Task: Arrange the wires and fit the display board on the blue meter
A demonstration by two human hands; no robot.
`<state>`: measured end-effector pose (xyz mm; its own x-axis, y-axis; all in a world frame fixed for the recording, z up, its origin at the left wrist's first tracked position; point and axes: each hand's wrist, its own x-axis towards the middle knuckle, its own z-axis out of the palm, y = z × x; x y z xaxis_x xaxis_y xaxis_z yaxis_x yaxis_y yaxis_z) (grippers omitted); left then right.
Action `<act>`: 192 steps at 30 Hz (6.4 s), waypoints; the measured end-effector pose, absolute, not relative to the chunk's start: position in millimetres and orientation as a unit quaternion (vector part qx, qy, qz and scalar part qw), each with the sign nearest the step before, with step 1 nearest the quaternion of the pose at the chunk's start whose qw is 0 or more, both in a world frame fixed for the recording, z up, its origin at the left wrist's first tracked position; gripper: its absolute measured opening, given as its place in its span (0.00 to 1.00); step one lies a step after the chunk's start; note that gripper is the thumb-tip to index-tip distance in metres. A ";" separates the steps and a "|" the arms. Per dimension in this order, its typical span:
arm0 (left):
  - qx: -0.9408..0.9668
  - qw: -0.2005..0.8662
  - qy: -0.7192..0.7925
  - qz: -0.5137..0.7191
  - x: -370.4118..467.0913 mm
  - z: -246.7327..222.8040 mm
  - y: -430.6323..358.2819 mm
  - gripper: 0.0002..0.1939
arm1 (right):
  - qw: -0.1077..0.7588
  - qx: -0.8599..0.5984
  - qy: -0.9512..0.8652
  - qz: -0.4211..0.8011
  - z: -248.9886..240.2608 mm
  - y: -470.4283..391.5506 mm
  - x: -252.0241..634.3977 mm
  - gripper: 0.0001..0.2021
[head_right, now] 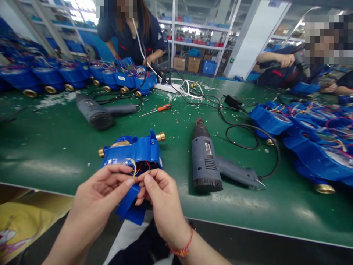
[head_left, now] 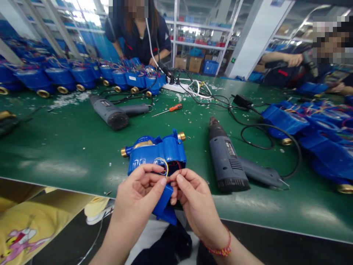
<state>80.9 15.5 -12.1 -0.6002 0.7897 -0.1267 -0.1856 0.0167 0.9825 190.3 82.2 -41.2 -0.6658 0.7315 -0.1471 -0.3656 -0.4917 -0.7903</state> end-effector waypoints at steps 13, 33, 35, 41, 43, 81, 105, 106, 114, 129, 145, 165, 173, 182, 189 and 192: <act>0.346 0.076 0.690 0.631 99.6 -51.4 -38.5 0.16 | 0.333 -0.290 -0.407 0.799 -35.4 82.7 179.5 0.18; 0.482 0.016 0.756 0.443 73.1 -56.7 -45.8 0.20 | 0.314 -0.312 -0.360 0.821 -48.3 78.4 189.1 0.17; 0.516 -0.052 0.743 0.423 73.1 -56.5 -45.7 0.21 | 0.318 -0.326 -0.367 0.811 -49.0 81.6 190.0 0.18; 0.520 -0.077 0.744 0.413 69.7 -61.8 -45.2 0.20 | 0.352 -0.355 -0.356 0.789 -50.3 92.8 197.0 0.17; 0.519 -0.072 0.745 0.413 69.7 -62.7 -45.7 0.20 | 0.332 -0.335 -0.394 0.789 -51.6 94.3 200.1 0.14; 0.585 -0.005 0.755 0.297 69.1 -42.4 -45.6 0.16 | 0.246 -0.298 -0.521 0.761 -50.3 88.9 192.2 0.09; 0.689 0.113 0.703 0.138 48.4 16.3 23.2 0.16 | 0.274 -0.278 -0.455 0.801 -54.7 92.0 191.8 0.09; 0.683 0.116 0.712 0.115 48.9 15.9 24.7 0.15 | 0.275 -0.277 -0.459 0.798 -55.0 91.9 191.3 0.08; 0.684 0.078 0.726 0.004 53.1 16.9 28.6 0.10 | 0.279 -0.291 -0.507 0.761 -55.1 89.9 190.3 0.05; 0.669 0.060 0.736 -0.085 58.2 22.4 34.2 0.09 | 0.323 -0.311 -0.548 0.706 -55.8 86.8 186.5 0.04; 0.685 0.180 0.693 0.132 46.0 27.6 34.8 0.15 | 0.355 -0.276 -0.509 0.734 -53.0 91.4 193.1 0.12; 0.571 0.236 0.719 0.319 60.6 17.6 37.6 0.10 | 0.376 -0.244 -0.462 0.765 -52.3 93.8 190.5 0.13; 0.536 0.257 0.741 0.311 64.4 10.6 37.1 0.10 | 0.366 -0.217 -0.454 0.783 -56.1 93.1 191.8 0.13; 0.531 0.233 0.744 0.332 70.2 12.2 35.7 0.09 | 0.363 -0.238 -0.462 0.773 -57.4 93.0 193.0 0.13; 0.506 0.221 0.748 0.368 69.8 13.3 29.7 0.07 | 0.340 -0.258 -0.462 0.777 -57.4 90.7 194.9 0.15; 0.501 0.225 0.745 0.378 69.2 12.4 27.0 0.08 | 0.339 -0.256 -0.463 0.778 -56.8 90.8 196.0 0.16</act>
<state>69.2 27.0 12.4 -0.3971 0.9167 0.0436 0.5763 0.2121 0.7892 196.0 90.8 -56.8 -0.6396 0.7641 -0.0841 -0.2899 -0.3410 -0.8943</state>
